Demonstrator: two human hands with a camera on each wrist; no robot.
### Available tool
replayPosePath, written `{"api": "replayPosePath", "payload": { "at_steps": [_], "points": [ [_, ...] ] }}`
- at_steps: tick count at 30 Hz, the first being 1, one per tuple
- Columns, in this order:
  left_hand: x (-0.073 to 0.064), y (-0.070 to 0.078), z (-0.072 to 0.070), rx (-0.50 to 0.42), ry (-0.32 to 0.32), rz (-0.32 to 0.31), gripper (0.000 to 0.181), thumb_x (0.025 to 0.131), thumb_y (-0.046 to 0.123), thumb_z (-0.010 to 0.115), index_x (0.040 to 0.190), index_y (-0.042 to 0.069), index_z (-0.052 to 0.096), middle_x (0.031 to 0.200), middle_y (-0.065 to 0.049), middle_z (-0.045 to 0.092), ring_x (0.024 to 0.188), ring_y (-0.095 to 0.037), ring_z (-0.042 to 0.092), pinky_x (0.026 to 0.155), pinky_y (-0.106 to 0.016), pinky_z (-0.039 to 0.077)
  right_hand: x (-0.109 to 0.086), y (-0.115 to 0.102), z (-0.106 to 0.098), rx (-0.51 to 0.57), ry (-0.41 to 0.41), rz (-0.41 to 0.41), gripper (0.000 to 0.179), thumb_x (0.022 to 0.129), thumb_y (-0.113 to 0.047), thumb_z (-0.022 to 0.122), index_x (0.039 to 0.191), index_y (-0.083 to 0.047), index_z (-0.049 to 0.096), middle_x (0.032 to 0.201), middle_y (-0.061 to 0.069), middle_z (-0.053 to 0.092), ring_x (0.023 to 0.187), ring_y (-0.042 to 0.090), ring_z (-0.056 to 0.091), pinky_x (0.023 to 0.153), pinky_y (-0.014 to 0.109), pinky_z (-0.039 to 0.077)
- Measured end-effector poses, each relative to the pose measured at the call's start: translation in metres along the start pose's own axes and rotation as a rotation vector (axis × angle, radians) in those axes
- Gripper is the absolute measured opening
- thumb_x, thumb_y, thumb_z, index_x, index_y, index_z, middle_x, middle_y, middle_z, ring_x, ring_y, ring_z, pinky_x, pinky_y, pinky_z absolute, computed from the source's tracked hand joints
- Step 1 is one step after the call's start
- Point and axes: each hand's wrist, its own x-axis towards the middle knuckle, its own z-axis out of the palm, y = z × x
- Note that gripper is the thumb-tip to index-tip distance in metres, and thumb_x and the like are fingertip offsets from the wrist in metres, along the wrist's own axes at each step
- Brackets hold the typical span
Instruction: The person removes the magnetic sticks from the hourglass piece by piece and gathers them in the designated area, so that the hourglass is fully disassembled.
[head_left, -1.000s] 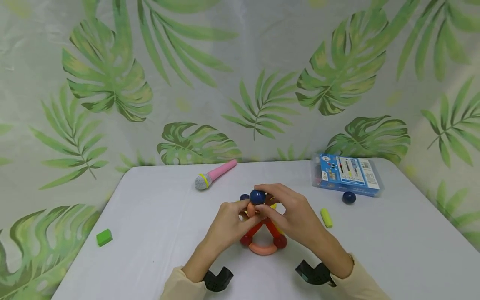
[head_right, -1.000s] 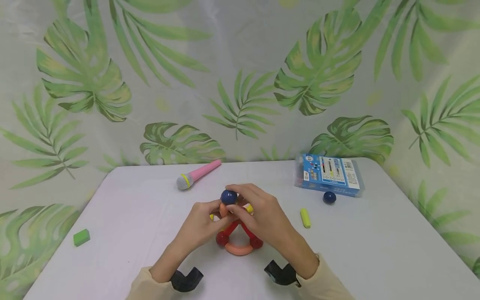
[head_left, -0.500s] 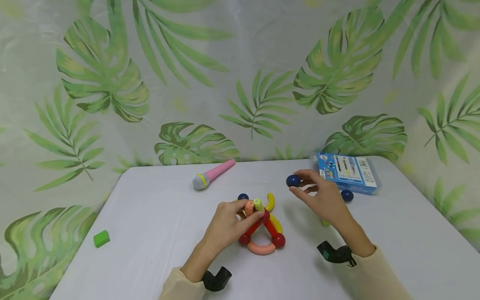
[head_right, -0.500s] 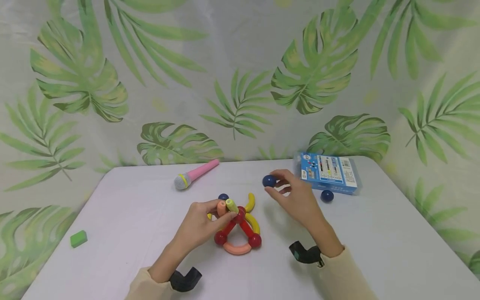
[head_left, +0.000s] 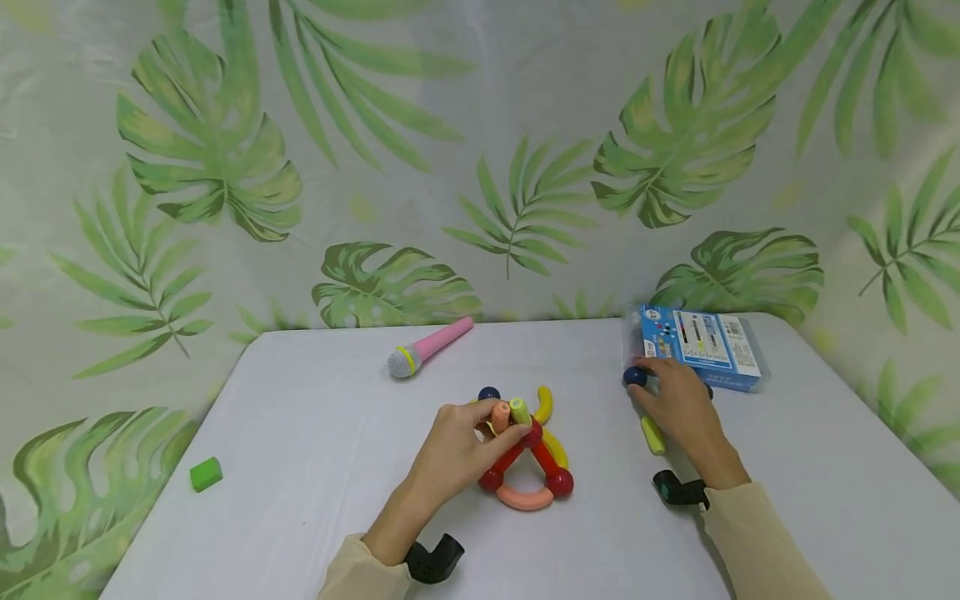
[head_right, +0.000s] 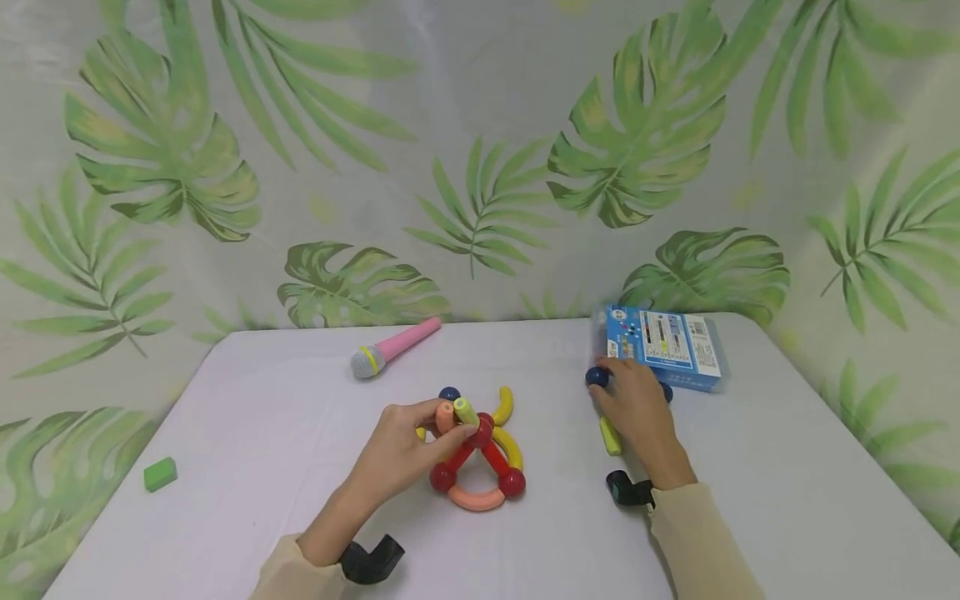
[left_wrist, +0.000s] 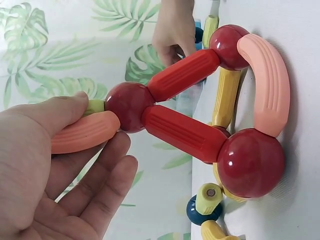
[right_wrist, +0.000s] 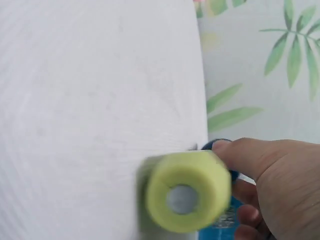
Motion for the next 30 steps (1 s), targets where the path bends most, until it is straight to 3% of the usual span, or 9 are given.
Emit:
{"api": "replayPosePath", "payload": {
  "at_steps": [4,8,11,14,19,24,30],
  "points": [
    [0.001,0.001,-0.001,0.006,-0.002,-0.007,0.013,0.09,0.019,0.082,0.09,0.009,0.074,0.077,0.003,0.073,0.067,-0.006,0.063,0.059,-0.021,0.052,0.0,-0.009,-0.009,0.008,-0.008,0.004,0.05,0.094,-0.016,0.075,0.138,0.002,0.058,0.133,0.027,0.063,0.126,0.049,0.055,0.101,0.062,0.046],
    [0.002,0.0,-0.001,0.011,-0.002,-0.003,0.013,0.09,0.018,0.082,0.089,0.008,0.073,0.076,0.003,0.073,0.067,-0.006,0.062,0.058,-0.021,0.052,-0.002,-0.036,-0.022,0.01,0.007,-0.067,0.044,0.095,-0.019,0.075,0.134,-0.002,0.062,0.127,0.022,0.068,0.111,0.041,0.062,0.091,0.055,0.052],
    [0.002,0.0,0.0,0.013,-0.005,-0.005,0.013,0.09,0.018,0.081,0.091,0.008,0.074,0.077,0.003,0.073,0.067,-0.005,0.062,0.059,-0.02,0.052,-0.008,-0.067,-0.03,0.083,0.054,-0.198,0.035,0.094,-0.018,0.077,0.127,-0.007,0.07,0.116,0.013,0.073,0.092,0.028,0.062,0.075,0.039,0.054],
    [0.002,0.0,0.0,0.01,-0.006,-0.009,0.013,0.09,0.018,0.081,0.092,0.007,0.075,0.077,0.003,0.073,0.067,-0.006,0.062,0.059,-0.02,0.053,-0.019,-0.099,-0.03,0.215,0.074,-0.364,0.03,0.093,-0.016,0.078,0.123,-0.012,0.073,0.111,0.003,0.075,0.087,0.02,0.062,0.07,0.028,0.053],
    [0.0,-0.007,0.007,0.008,-0.007,0.024,0.011,0.09,0.015,0.081,0.096,0.008,0.076,0.08,0.001,0.074,0.066,-0.004,0.062,0.06,-0.019,0.053,-0.036,-0.137,-0.023,0.375,-0.023,-0.551,0.035,0.091,-0.013,0.079,0.125,-0.016,0.073,0.111,-0.004,0.074,0.087,0.011,0.062,0.07,0.023,0.054],
    [-0.002,-0.01,0.015,-0.022,0.0,0.048,0.016,0.089,0.011,0.081,0.104,0.007,0.078,0.089,-0.001,0.076,0.07,-0.004,0.063,0.065,-0.021,0.055,-0.042,-0.146,-0.014,0.382,-0.038,-0.58,0.029,0.089,-0.01,0.081,0.117,-0.015,0.074,0.102,-0.008,0.072,0.083,0.003,0.061,0.071,0.023,0.055],
    [-0.002,-0.008,0.015,-0.02,0.004,0.041,0.017,0.089,0.014,0.082,0.106,0.011,0.079,0.089,0.003,0.077,0.072,-0.002,0.063,0.067,-0.025,0.056,-0.044,-0.146,-0.011,0.425,-0.043,-0.559,0.024,0.091,-0.007,0.078,0.113,-0.011,0.071,0.102,-0.005,0.071,0.086,0.005,0.065,0.076,0.025,0.059]
  ]
}}
